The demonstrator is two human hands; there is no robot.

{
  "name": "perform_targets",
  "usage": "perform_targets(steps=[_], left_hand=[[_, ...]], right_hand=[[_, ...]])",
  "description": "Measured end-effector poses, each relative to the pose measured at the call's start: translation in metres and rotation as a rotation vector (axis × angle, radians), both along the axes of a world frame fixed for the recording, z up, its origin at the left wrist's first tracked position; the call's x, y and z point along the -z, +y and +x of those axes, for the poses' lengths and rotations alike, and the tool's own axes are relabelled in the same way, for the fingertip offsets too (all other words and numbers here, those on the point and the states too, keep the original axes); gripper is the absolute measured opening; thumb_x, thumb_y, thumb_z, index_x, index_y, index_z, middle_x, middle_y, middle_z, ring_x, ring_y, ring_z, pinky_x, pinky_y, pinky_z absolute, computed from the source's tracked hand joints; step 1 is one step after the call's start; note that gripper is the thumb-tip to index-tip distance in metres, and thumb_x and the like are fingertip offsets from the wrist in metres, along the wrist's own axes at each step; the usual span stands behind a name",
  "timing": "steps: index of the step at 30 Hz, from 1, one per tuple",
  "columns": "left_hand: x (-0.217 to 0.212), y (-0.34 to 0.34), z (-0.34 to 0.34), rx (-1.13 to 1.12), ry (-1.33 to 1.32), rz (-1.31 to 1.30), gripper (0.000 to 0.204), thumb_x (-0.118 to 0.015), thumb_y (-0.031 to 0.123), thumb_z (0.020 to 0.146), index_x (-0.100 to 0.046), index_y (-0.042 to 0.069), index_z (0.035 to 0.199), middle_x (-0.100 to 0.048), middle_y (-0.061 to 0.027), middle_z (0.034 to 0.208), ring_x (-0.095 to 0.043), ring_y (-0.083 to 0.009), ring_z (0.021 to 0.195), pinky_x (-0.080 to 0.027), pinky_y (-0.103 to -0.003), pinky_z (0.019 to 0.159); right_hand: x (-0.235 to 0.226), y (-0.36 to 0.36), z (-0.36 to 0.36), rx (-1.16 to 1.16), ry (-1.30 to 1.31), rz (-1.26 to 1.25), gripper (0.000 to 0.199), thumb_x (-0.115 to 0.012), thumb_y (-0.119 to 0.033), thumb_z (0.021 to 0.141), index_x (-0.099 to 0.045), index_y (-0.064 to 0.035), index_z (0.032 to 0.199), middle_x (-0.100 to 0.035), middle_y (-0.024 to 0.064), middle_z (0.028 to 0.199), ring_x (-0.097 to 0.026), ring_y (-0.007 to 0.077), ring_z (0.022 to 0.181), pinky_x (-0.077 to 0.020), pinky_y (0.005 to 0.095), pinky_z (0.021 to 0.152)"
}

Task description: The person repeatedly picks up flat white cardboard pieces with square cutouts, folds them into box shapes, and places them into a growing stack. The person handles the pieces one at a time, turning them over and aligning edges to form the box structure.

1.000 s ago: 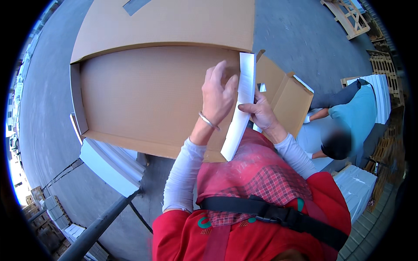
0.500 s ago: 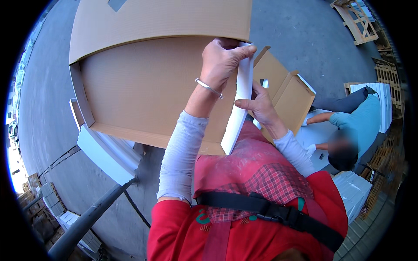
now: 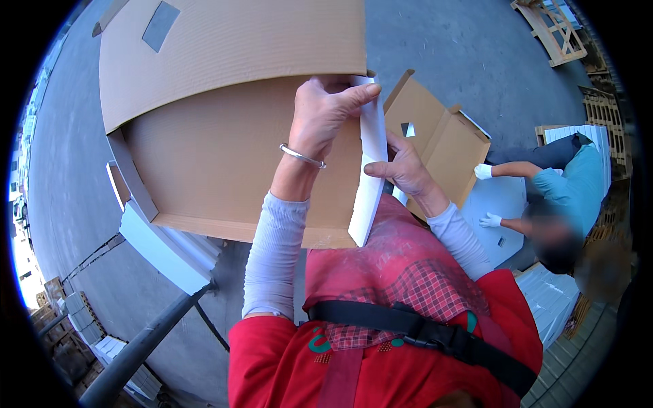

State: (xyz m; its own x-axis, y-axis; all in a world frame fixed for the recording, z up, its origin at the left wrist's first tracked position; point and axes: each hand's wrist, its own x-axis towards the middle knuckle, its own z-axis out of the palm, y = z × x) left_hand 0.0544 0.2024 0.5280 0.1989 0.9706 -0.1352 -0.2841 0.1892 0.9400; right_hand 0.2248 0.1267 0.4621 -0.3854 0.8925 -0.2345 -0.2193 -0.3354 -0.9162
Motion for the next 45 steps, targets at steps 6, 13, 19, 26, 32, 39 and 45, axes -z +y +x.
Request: perform_targets(steps=[6, 13, 19, 26, 32, 39, 45], left_hand=[[0.012, 0.004, -0.018, -0.022, 0.062, 0.014, 0.032, -0.082, 0.016, 0.075, -0.065, -0.003, 0.094, -0.065, -0.0084, 0.084, -0.061, -0.0143, 0.070, -0.050, -0.026, 0.068], [0.020, 0.002, -0.033, -0.072, -0.076, 0.031, 0.039, -0.081, 0.016, 0.075, -0.062, -0.005, 0.102, -0.066, -0.0114, 0.093, -0.062, -0.0174, 0.080, -0.049, -0.030, 0.078], [-0.004, -0.011, -0.033, -0.083, -0.146, -0.019, 0.049, -0.080, 0.009, 0.073, -0.055, -0.007, 0.113, -0.061, -0.0140, 0.102, -0.059, -0.0210, 0.093, -0.047, -0.033, 0.086], [0.009, 0.003, -0.051, -0.046, -0.230, -0.076, 0.029, -0.078, 0.012, 0.079, -0.063, -0.001, 0.100, -0.064, -0.0048, 0.086, -0.058, -0.0105, 0.074, -0.047, -0.022, 0.069], [0.017, 0.011, -0.056, -0.128, 0.153, 0.104, 0.024, -0.077, 0.013, 0.076, -0.060, 0.000, 0.087, -0.060, -0.0019, 0.077, -0.055, -0.0077, 0.067, -0.045, -0.023, 0.057], [0.034, 0.011, -0.052, -0.516, 0.129, 0.103, 0.022, -0.072, 0.007, 0.074, -0.050, 0.006, 0.069, -0.050, 0.0020, 0.068, -0.046, -0.0058, 0.062, -0.041, -0.023, 0.053], [0.061, 0.037, -0.042, -0.737, -0.109, -0.063, 0.022, -0.067, 0.002, 0.075, -0.047, 0.009, 0.071, -0.046, 0.0023, 0.066, -0.042, -0.0070, 0.057, -0.037, -0.025, 0.050]], right_hand=[[0.007, 0.008, -0.011, -0.053, -0.005, 0.008, 0.084, -0.078, -0.005, 0.074, -0.035, -0.0023, 0.145, -0.051, 0.0052, 0.131, -0.049, 0.0146, 0.118, -0.0397, 0.0300, 0.100], [-0.013, 0.010, -0.036, 0.018, 0.021, 0.127, 0.083, -0.082, -0.014, 0.073, -0.037, -0.0018, 0.143, -0.053, 0.0062, 0.126, -0.052, 0.0184, 0.117, -0.0399, 0.0335, 0.101], [-0.023, 0.010, -0.026, -0.073, -0.154, 0.228, 0.093, -0.081, -0.009, 0.073, -0.028, -0.0049, 0.149, -0.044, 0.0082, 0.139, -0.048, 0.0202, 0.123, -0.0408, 0.0344, 0.103], [-0.012, 0.014, -0.031, -0.025, -0.059, 0.169, 0.092, -0.081, -0.013, 0.073, -0.029, -0.0047, 0.148, -0.053, 0.0067, 0.129, -0.054, 0.0172, 0.113, -0.0426, 0.0325, 0.099], [0.000, 0.025, -0.040, -0.102, -0.075, 0.108, 0.091, -0.082, -0.019, 0.074, -0.030, -0.0026, 0.147, -0.054, 0.0080, 0.127, -0.055, 0.0168, 0.109, -0.0458, 0.0318, 0.094], [0.000, -0.014, -0.073, 0.023, -0.727, 0.579, 0.111, -0.085, -0.035, 0.064, -0.021, -0.0040, 0.149, -0.040, 0.0222, 0.135, -0.050, 0.0366, 0.118, -0.0465, 0.0423, 0.094], [0.013, -0.006, -0.087, 0.041, -0.968, 0.704, 0.094, -0.066, -0.001, 0.073, -0.014, -0.0068, 0.151, -0.041, 0.0239, 0.135, -0.045, 0.0386, 0.125, -0.0402, 0.0433, 0.102]])
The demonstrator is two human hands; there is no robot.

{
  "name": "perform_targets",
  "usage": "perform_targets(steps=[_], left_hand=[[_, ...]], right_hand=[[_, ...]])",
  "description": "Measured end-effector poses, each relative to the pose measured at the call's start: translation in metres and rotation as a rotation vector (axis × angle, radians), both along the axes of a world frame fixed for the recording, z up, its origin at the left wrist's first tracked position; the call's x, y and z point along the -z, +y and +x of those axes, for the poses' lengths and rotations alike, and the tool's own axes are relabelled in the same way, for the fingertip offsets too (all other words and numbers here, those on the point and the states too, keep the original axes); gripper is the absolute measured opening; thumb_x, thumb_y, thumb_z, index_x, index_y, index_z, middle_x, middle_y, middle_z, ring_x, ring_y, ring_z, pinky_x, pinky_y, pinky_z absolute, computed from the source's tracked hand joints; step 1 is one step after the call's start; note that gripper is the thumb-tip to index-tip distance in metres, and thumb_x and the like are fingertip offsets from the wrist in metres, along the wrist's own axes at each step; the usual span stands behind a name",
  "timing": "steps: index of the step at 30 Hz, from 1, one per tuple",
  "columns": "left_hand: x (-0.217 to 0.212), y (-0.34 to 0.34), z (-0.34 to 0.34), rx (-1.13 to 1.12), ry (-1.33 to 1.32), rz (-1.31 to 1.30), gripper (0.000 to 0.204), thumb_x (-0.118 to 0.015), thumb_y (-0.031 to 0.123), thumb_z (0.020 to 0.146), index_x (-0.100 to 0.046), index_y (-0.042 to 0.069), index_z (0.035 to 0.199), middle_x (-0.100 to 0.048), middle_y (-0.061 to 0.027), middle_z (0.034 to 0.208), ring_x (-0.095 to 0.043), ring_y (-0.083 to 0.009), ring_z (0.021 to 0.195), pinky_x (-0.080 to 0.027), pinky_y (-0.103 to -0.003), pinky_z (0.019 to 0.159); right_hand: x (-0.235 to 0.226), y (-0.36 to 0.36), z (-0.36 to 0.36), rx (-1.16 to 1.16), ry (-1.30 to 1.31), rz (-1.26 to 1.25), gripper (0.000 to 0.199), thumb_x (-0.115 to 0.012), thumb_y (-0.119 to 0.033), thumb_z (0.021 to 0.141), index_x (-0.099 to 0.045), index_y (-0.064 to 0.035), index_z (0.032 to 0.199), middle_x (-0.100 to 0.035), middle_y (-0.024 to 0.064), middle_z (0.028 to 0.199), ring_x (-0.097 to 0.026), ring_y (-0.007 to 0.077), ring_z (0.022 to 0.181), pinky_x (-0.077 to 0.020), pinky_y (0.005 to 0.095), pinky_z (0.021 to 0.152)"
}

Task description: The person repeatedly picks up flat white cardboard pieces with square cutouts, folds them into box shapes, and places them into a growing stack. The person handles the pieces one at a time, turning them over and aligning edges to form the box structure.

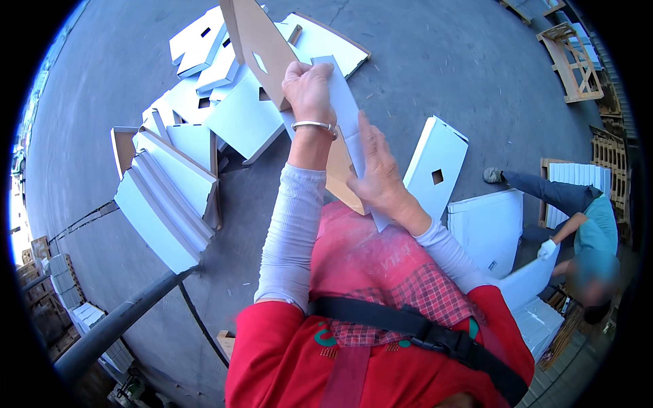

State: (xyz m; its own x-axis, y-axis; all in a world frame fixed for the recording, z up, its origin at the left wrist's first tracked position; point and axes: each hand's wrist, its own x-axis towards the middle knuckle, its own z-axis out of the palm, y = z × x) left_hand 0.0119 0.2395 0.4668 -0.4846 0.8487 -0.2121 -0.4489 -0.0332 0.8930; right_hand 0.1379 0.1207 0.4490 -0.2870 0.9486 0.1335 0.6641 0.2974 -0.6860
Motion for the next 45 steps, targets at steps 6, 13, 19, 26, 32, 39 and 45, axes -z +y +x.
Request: perform_targets(steps=[6, 13, 19, 26, 32, 39, 45], left_hand=[[-0.003, -0.007, 0.004, 0.419, -0.430, 0.207, 0.016, -0.053, 0.019, 0.097, -0.047, 0.003, 0.098, -0.062, -0.0180, 0.102, -0.067, -0.0335, 0.094, -0.058, -0.045, 0.080], [0.039, -0.066, -0.022, 0.540, 0.057, -0.008, 0.028, -0.045, 0.026, 0.101, -0.055, 0.000, 0.104, -0.064, -0.0125, 0.096, -0.067, -0.0193, 0.081, -0.056, -0.032, 0.074], [0.047, -0.133, 0.001, 1.124, 0.282, -0.250, 0.046, -0.057, 0.044, 0.093, -0.060, -0.002, 0.091, -0.061, -0.0103, 0.079, -0.059, -0.0191, 0.068, -0.048, -0.031, 0.063], [0.010, -0.157, 0.027, 1.051, 0.981, 0.646, 0.052, -0.071, 0.015, 0.076, -0.049, 0.001, 0.121, -0.058, -0.0180, 0.102, -0.059, -0.0357, 0.089, -0.049, -0.041, 0.075], [0.034, -0.160, -0.060, 1.211, 1.024, 0.438, 0.050, -0.075, 0.019, 0.074, -0.053, 0.004, 0.117, -0.059, -0.0141, 0.094, -0.060, -0.0327, 0.085, -0.050, -0.040, 0.072], [0.111, -0.170, -0.073, 1.059, 1.449, 0.350, 0.010, -0.065, 0.014, 0.079, -0.058, 0.007, 0.082, -0.055, -0.0091, 0.078, -0.060, -0.0287, 0.074, -0.048, -0.042, 0.062], [0.064, -0.100, 0.009, 0.736, 1.186, 0.362, 0.015, -0.066, 0.014, 0.080, -0.056, 0.004, 0.080, -0.055, -0.0141, 0.076, -0.059, -0.0341, 0.067, -0.045, -0.045, 0.057]], right_hand=[[0.010, 0.035, 0.047, 0.030, 0.736, -0.470, 0.070, -0.049, 0.010, 0.074, -0.036, 0.0025, 0.143, -0.055, 0.0127, 0.128, -0.054, 0.0165, 0.115, -0.0414, 0.0301, 0.100], [0.008, 0.042, 0.113, 0.165, 1.075, -0.490, 0.072, -0.045, 0.010, 0.069, -0.037, 0.0081, 0.140, -0.053, 0.0176, 0.133, -0.057, 0.0201, 0.116, -0.0435, 0.0288, 0.098], [0.016, 0.043, 0.120, 0.254, 1.219, -0.538, 0.068, -0.044, 0.009, 0.070, -0.039, 0.0104, 0.137, -0.055, 0.0212, 0.129, -0.059, 0.0228, 0.112, -0.0468, 0.0315, 0.096], [0.023, 0.055, 0.149, 0.335, 1.278, -0.517, 0.066, -0.044, 0.006, 0.073, -0.039, 0.0084, 0.138, -0.054, 0.0204, 0.131, -0.058, 0.0255, 0.114, -0.0462, 0.0335, 0.098], [-0.034, 0.052, 0.183, 0.363, 1.289, -0.459, 0.064, -0.041, -0.004, 0.078, -0.036, 0.0051, 0.141, -0.047, 0.0211, 0.138, -0.052, 0.0297, 0.123, -0.0411, 0.0370, 0.105], [-0.060, 0.064, 0.251, 0.253, 1.444, -0.431, 0.050, -0.040, -0.023, 0.095, -0.040, 0.0015, 0.139, -0.047, 0.0184, 0.140, -0.046, 0.0307, 0.129, -0.0353, 0.0415, 0.109], [0.008, 0.043, 0.225, 0.545, 0.549, -0.236, 0.067, -0.055, -0.034, 0.086, -0.035, -0.0023, 0.142, -0.043, 0.0207, 0.140, -0.044, 0.0338, 0.129, -0.0349, 0.0435, 0.108]])
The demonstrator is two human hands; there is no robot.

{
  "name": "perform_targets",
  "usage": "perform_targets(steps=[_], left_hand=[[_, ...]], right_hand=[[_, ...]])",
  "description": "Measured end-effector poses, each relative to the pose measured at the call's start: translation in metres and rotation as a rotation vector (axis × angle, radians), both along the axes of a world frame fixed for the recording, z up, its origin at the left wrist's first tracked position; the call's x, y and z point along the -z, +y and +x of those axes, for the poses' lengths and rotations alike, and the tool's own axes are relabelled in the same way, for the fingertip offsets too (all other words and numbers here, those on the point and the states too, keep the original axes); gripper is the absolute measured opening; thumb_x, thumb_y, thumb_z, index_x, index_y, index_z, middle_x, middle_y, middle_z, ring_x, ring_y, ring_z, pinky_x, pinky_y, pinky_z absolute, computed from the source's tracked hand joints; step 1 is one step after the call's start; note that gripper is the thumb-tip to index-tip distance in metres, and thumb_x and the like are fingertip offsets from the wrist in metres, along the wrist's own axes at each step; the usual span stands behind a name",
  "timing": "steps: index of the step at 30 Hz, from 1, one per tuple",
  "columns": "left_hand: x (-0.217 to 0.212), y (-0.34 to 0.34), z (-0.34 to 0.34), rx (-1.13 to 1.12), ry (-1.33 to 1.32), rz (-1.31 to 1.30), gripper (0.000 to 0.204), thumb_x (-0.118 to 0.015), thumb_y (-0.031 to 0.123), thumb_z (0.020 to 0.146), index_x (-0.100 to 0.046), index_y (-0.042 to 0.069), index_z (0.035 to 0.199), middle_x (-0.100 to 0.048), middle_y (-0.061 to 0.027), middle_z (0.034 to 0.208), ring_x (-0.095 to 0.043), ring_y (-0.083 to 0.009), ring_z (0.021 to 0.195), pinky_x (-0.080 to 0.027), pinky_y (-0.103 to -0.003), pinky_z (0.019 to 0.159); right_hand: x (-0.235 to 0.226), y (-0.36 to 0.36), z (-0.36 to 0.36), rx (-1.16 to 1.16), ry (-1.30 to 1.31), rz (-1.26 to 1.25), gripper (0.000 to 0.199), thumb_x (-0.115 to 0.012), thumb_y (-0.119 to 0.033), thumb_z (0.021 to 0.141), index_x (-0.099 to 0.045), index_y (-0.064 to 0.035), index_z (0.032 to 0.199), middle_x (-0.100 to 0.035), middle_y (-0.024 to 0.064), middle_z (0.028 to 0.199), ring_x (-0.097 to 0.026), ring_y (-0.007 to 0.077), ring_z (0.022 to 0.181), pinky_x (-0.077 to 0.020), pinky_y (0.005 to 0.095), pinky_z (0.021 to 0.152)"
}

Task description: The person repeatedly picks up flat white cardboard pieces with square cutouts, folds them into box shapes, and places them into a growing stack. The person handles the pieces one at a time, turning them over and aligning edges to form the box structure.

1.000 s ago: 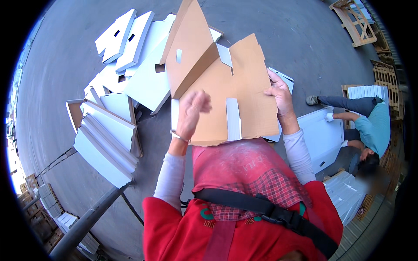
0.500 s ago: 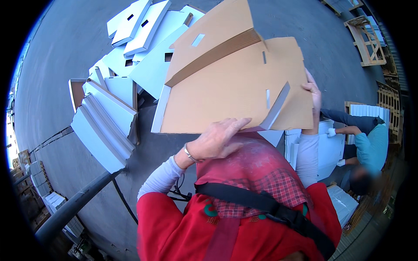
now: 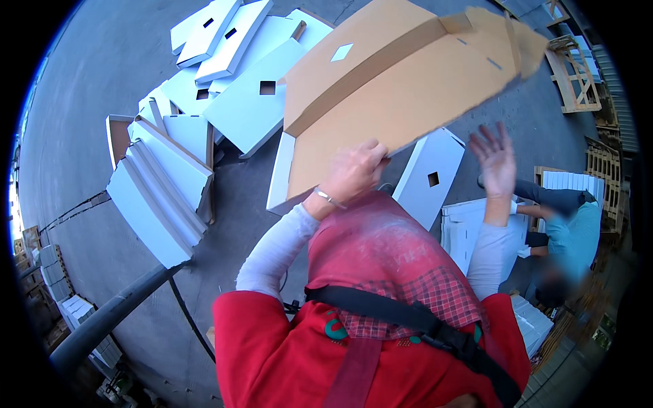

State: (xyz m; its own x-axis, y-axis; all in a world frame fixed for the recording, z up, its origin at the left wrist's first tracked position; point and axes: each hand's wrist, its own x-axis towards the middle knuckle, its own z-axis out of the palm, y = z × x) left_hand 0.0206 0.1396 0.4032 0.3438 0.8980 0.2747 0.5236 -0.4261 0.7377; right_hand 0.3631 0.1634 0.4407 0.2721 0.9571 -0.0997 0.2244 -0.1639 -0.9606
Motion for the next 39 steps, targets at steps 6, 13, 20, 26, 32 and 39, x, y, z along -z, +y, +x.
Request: perform_targets(steps=[6, 13, 20, 26, 32, 39], left_hand=[[-0.031, 0.097, 0.022, -0.412, -0.348, -0.063, 0.025, -0.072, 0.021, 0.074, -0.060, 0.000, 0.081, -0.061, -0.0207, 0.073, -0.060, -0.0370, 0.066, -0.047, -0.042, 0.061], [-0.111, 0.147, -0.004, -0.453, -1.149, -0.004, 0.024, -0.070, 0.006, 0.084, -0.055, -0.003, 0.101, -0.066, -0.0106, 0.091, -0.064, -0.0181, 0.075, -0.055, -0.031, 0.067], [-0.169, 0.150, -0.023, -0.526, -1.413, -0.134, 0.030, -0.068, 0.006, 0.087, -0.055, -0.012, 0.107, -0.064, -0.0189, 0.102, -0.064, -0.0296, 0.095, -0.051, -0.042, 0.093], [-0.174, 0.152, -0.026, -0.703, -1.606, -0.261, 0.029, -0.058, 0.006, 0.093, -0.052, -0.012, 0.115, -0.059, -0.0208, 0.113, -0.060, -0.0312, 0.104, -0.046, -0.046, 0.100], [-0.120, 0.104, 0.004, 0.188, -1.570, -0.480, 0.037, -0.060, 0.010, 0.090, -0.048, -0.004, 0.121, -0.056, -0.0167, 0.117, -0.055, -0.0298, 0.112, -0.043, -0.045, 0.099], [-0.115, 0.023, 0.108, 0.242, -1.162, -0.508, 0.071, -0.076, 0.008, 0.072, -0.042, -0.002, 0.133, -0.052, -0.0149, 0.128, -0.051, -0.0241, 0.117, -0.040, -0.037, 0.102]], right_hand=[[0.059, -0.063, -0.098, -0.532, -0.510, -0.066, 0.095, -0.074, -0.041, 0.073, -0.027, -0.0063, 0.147, -0.039, 0.0233, 0.142, -0.042, 0.0374, 0.128, -0.0352, 0.0434, 0.106], [0.084, -0.079, -0.073, -0.479, -0.337, -0.060, 0.119, -0.088, -0.041, 0.058, -0.019, -0.0127, 0.151, -0.036, 0.0230, 0.145, -0.035, 0.0387, 0.135, -0.0326, 0.0437, 0.110], [0.050, -0.045, -0.038, -0.197, -0.367, 0.360, 0.073, -0.074, -0.024, 0.080, -0.035, -0.0082, 0.141, -0.032, 0.0203, 0.147, -0.038, 0.0345, 0.132, -0.0332, 0.0413, 0.109], [0.048, -0.049, -0.030, -0.042, -0.637, 0.550, 0.077, -0.073, -0.020, 0.083, -0.029, -0.0073, 0.144, -0.045, 0.0186, 0.136, -0.047, 0.0272, 0.125, -0.0397, 0.0371, 0.102], [-0.014, -0.053, -0.057, -0.040, -0.448, 0.438, 0.071, -0.073, -0.017, 0.083, -0.035, -0.0040, 0.141, -0.064, 0.0177, 0.110, -0.066, 0.0271, 0.099, -0.0517, 0.0332, 0.085], [-0.032, -0.060, -0.050, -0.411, -0.396, 0.149, 0.067, -0.067, -0.018, 0.083, -0.037, -0.0027, 0.142, -0.059, 0.0260, 0.117, -0.063, 0.0365, 0.103, -0.0478, 0.0358, 0.089]])
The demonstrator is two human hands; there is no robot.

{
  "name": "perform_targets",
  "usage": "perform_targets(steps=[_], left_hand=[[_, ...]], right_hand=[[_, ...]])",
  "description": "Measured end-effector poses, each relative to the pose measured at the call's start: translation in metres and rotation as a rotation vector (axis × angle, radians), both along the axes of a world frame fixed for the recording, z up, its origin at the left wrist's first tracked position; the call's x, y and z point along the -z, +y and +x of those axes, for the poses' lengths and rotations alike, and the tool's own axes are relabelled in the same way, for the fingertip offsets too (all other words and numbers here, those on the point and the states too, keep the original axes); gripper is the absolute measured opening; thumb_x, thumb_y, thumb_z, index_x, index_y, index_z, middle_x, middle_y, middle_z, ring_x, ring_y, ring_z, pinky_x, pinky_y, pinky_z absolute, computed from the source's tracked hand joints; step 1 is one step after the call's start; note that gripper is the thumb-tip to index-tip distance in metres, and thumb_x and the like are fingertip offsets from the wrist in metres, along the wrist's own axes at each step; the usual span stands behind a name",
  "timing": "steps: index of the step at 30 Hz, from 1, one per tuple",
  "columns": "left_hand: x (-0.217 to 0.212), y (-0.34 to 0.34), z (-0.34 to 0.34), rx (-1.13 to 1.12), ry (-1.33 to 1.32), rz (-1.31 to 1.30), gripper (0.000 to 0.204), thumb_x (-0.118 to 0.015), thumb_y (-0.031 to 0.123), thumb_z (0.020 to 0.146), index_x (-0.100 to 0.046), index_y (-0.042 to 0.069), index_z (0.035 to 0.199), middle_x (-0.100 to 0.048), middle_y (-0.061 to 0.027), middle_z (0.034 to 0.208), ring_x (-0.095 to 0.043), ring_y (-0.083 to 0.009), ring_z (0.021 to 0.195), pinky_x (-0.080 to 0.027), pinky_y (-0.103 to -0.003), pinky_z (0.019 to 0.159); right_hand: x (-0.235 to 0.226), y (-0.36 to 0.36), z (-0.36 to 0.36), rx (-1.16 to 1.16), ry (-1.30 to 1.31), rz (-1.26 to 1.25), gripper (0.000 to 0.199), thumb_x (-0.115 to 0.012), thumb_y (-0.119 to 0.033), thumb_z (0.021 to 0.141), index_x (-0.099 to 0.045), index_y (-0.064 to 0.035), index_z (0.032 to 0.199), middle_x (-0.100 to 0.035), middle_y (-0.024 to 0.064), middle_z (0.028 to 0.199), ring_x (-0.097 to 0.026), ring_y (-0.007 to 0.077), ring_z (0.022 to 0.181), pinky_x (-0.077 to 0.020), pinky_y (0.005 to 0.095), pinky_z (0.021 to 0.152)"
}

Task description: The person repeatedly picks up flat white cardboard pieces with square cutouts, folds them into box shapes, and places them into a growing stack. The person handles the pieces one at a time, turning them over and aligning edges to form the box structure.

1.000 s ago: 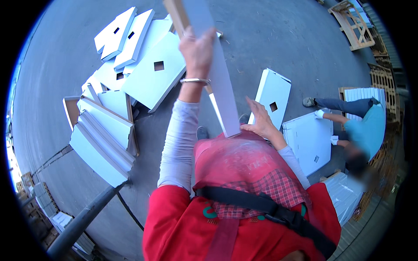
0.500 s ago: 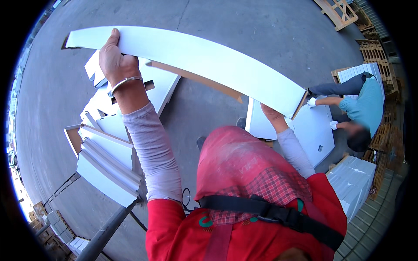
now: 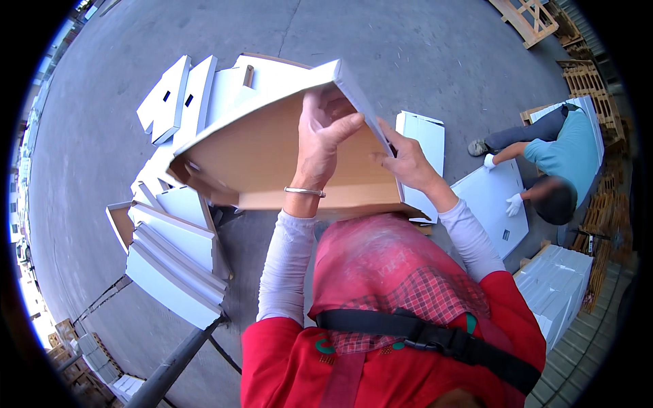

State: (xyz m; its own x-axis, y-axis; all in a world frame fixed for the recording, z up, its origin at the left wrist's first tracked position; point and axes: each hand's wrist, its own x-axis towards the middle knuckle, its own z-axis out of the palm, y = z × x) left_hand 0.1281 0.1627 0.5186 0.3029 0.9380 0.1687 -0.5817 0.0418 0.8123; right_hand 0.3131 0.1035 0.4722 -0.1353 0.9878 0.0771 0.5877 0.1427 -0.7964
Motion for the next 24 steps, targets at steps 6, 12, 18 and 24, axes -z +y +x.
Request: perform_targets(steps=[6, 12, 18, 24], left_hand=[[0.028, -0.004, 0.000, 0.025, -0.069, -0.300, 0.056, -0.073, 0.008, 0.080, -0.048, 0.001, 0.130, -0.064, -0.0099, 0.106, -0.061, -0.0218, 0.100, -0.043, -0.040, 0.088], [0.006, -0.013, 0.000, -0.091, 0.042, -0.417, 0.043, -0.075, 0.006, 0.079, -0.056, -0.004, 0.117, -0.065, -0.0103, 0.096, -0.061, -0.0167, 0.080, -0.049, -0.030, 0.074], [-0.007, -0.028, -0.009, -0.144, 0.041, -0.397, 0.036, -0.078, 0.005, 0.075, -0.062, -0.007, 0.106, -0.065, -0.0116, 0.095, -0.062, -0.0165, 0.079, -0.052, -0.029, 0.073], [-0.005, -0.042, -0.019, -0.142, 0.082, -0.365, 0.044, -0.082, 0.007, 0.071, -0.062, -0.007, 0.108, -0.064, -0.0127, 0.101, -0.062, -0.0196, 0.090, -0.051, -0.031, 0.082]], right_hand=[[-0.012, -0.004, 0.031, -0.194, 0.196, -0.433, 0.069, -0.071, -0.016, 0.080, -0.042, -0.0027, 0.141, -0.062, 0.0104, 0.122, -0.057, 0.0195, 0.109, -0.0418, 0.0326, 0.098], [-0.018, -0.004, 0.027, -0.237, 0.180, -0.542, 0.075, -0.075, -0.019, 0.077, -0.042, -0.0049, 0.142, -0.061, 0.0099, 0.123, -0.056, 0.0193, 0.110, -0.0411, 0.0330, 0.099], [-0.013, -0.001, 0.023, -0.268, 0.148, -0.497, 0.079, -0.077, -0.017, 0.074, -0.040, -0.0117, 0.144, -0.062, 0.0104, 0.123, -0.058, 0.0207, 0.110, -0.0426, 0.0329, 0.098], [0.011, -0.007, 0.020, -0.254, 0.228, -0.459, 0.085, -0.079, -0.011, 0.070, -0.040, -0.0139, 0.145, -0.064, 0.0114, 0.118, -0.059, 0.0179, 0.107, -0.0438, 0.0310, 0.096]])
